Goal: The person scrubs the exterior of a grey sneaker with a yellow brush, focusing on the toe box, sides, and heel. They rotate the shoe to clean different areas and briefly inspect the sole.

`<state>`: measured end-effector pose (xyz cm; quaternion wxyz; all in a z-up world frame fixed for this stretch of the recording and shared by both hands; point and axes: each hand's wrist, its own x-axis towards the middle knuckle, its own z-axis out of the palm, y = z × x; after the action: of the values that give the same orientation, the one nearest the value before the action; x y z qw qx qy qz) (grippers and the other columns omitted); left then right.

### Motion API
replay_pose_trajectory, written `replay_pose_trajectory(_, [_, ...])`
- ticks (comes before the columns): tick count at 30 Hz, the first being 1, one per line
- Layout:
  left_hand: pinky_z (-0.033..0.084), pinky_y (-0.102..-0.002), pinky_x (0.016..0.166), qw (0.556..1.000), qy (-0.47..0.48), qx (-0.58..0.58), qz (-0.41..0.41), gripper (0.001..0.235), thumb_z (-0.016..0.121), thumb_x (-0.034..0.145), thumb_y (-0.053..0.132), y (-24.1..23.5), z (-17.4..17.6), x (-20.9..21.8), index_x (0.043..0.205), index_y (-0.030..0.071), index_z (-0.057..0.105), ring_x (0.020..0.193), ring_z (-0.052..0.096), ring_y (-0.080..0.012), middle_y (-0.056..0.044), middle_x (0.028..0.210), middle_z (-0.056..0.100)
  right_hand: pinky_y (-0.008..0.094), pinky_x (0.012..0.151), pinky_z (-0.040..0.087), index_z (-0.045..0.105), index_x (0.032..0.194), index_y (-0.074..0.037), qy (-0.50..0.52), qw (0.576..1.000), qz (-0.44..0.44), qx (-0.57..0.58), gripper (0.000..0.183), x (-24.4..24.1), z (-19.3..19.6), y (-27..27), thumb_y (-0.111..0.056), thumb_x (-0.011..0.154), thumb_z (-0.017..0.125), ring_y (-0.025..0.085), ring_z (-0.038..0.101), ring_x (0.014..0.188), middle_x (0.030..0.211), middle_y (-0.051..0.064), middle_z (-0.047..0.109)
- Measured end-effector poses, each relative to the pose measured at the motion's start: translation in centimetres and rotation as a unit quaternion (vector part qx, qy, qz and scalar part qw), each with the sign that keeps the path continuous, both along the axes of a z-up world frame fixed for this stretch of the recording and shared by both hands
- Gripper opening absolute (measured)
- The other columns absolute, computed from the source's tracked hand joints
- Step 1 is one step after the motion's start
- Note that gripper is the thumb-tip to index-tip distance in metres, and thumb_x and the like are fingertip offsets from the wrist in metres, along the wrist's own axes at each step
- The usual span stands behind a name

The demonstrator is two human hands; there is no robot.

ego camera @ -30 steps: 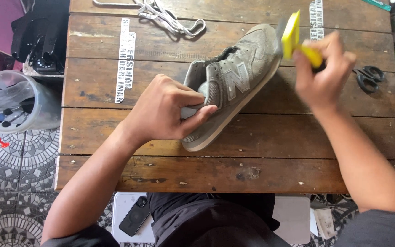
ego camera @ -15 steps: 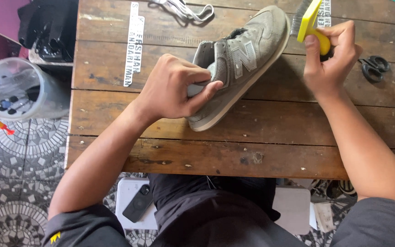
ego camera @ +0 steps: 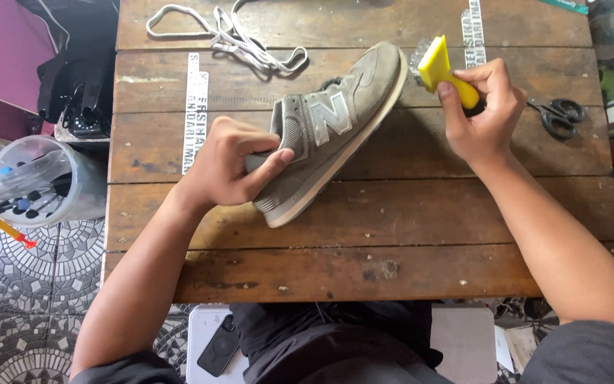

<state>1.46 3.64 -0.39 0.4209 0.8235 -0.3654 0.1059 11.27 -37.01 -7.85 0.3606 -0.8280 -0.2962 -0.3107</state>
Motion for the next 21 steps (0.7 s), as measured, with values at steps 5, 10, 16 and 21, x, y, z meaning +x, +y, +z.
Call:
replay_pose_trajectory(5, [0.019, -0.037, 0.056, 1.000, 0.020, 0.000, 0.003, 0.056, 0.062, 0.112, 0.017, 0.1, 0.2, 0.1, 0.069, 0.012, 0.027, 0.058, 0.018, -0.0188, -0.001, 0.065, 0.020, 0.038, 0.068, 0.049, 0.068, 0.117, 0.009, 0.017, 1.000, -0.016, 0.009, 0.030, 0.0, -0.2, -0.1, -0.019, 0.123, 0.079, 0.027, 0.070, 0.080, 0.093, 0.018, 0.074])
replay_pose_trajectory(10, [0.019, -0.041, 0.057, 1.000, 0.025, 0.005, 0.002, 0.053, 0.061, 0.112, 0.016, 0.3, -0.1, 0.4, 0.071, 0.009, 0.028, 0.058, 0.018, -0.0254, -0.005, 0.067, 0.019, 0.041, 0.066, 0.050, 0.070, 0.117, 0.009, -0.008, 1.000, -0.027, -0.011, 0.033, 0.3, -0.3, 0.0, -0.022, 0.122, 0.079, 0.029, 0.071, 0.080, 0.095, 0.018, 0.074])
replay_pose_trajectory(16, [0.017, -0.038, 0.057, 0.999, 0.042, -0.007, -0.008, 0.053, 0.058, 0.113, 0.016, 0.4, -0.4, 0.4, 0.071, 0.010, 0.026, 0.061, 0.016, -0.0222, -0.004, 0.069, 0.018, 0.039, 0.066, 0.051, 0.070, 0.117, 0.009, -0.022, 0.999, -0.029, -0.010, 0.032, 0.6, -0.5, 0.3, -0.020, 0.122, 0.081, 0.028, 0.072, 0.080, 0.096, 0.018, 0.074])
replay_pose_trajectory(21, [0.017, -0.038, 0.057, 1.000, 0.027, -0.015, -0.006, 0.054, 0.057, 0.114, 0.019, 0.3, -0.2, 0.3, 0.071, 0.011, 0.025, 0.062, 0.015, -0.0216, -0.003, 0.068, 0.018, 0.038, 0.062, 0.047, 0.069, 0.116, 0.007, -0.038, 0.999, -0.032, -0.022, 0.033, 1.4, -0.6, 0.5, -0.024, 0.124, 0.080, 0.026, 0.068, 0.075, 0.093, 0.015, 0.071])
